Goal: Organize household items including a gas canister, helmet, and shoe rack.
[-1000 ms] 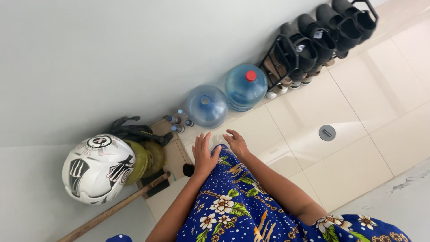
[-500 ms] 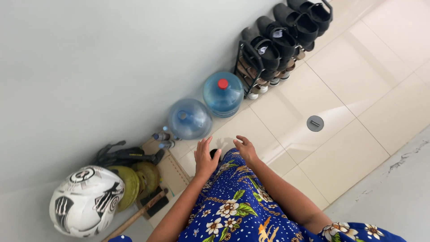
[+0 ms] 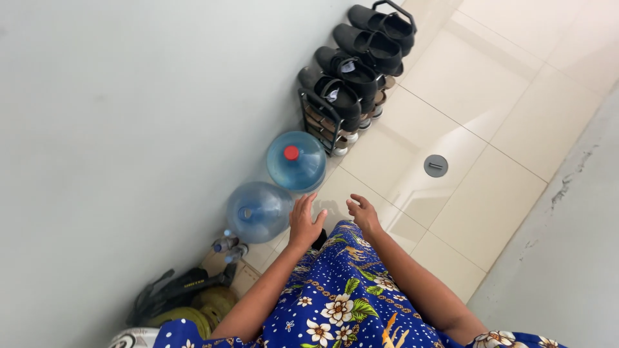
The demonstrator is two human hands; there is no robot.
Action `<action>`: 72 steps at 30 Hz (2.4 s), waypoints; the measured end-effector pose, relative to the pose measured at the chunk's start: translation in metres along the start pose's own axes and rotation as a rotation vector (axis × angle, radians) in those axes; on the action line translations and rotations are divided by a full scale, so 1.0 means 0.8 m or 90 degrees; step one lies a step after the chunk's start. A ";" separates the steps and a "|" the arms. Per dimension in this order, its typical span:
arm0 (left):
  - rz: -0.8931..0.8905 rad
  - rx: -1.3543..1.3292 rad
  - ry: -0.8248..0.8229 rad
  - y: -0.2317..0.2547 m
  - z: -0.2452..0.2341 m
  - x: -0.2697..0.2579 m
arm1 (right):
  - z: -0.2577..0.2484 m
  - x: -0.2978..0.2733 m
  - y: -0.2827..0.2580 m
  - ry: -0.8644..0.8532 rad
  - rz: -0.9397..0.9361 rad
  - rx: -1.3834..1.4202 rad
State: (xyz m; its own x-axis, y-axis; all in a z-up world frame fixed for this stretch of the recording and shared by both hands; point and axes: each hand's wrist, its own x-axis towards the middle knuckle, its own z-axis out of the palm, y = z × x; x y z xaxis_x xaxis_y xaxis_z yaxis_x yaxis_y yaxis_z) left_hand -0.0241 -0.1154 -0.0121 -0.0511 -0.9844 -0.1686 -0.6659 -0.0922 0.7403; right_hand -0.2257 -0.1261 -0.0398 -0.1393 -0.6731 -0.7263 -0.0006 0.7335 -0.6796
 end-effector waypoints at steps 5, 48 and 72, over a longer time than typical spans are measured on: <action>0.035 0.017 -0.055 0.010 0.008 0.040 | -0.009 0.004 -0.011 0.025 0.014 0.062; -0.127 -0.044 0.015 0.234 0.228 0.248 | -0.341 0.233 -0.161 -0.023 0.041 -0.009; -0.285 0.019 0.238 0.163 0.171 0.422 | -0.258 0.414 -0.409 0.025 -0.173 -0.199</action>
State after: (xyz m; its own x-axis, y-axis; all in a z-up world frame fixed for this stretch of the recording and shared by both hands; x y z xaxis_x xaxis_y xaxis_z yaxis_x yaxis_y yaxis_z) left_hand -0.2301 -0.4396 -0.0612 0.5026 -0.8370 -0.2164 -0.5826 -0.5129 0.6305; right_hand -0.4756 -0.5693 -0.0366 -0.1298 -0.8461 -0.5169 -0.3420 0.5275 -0.7777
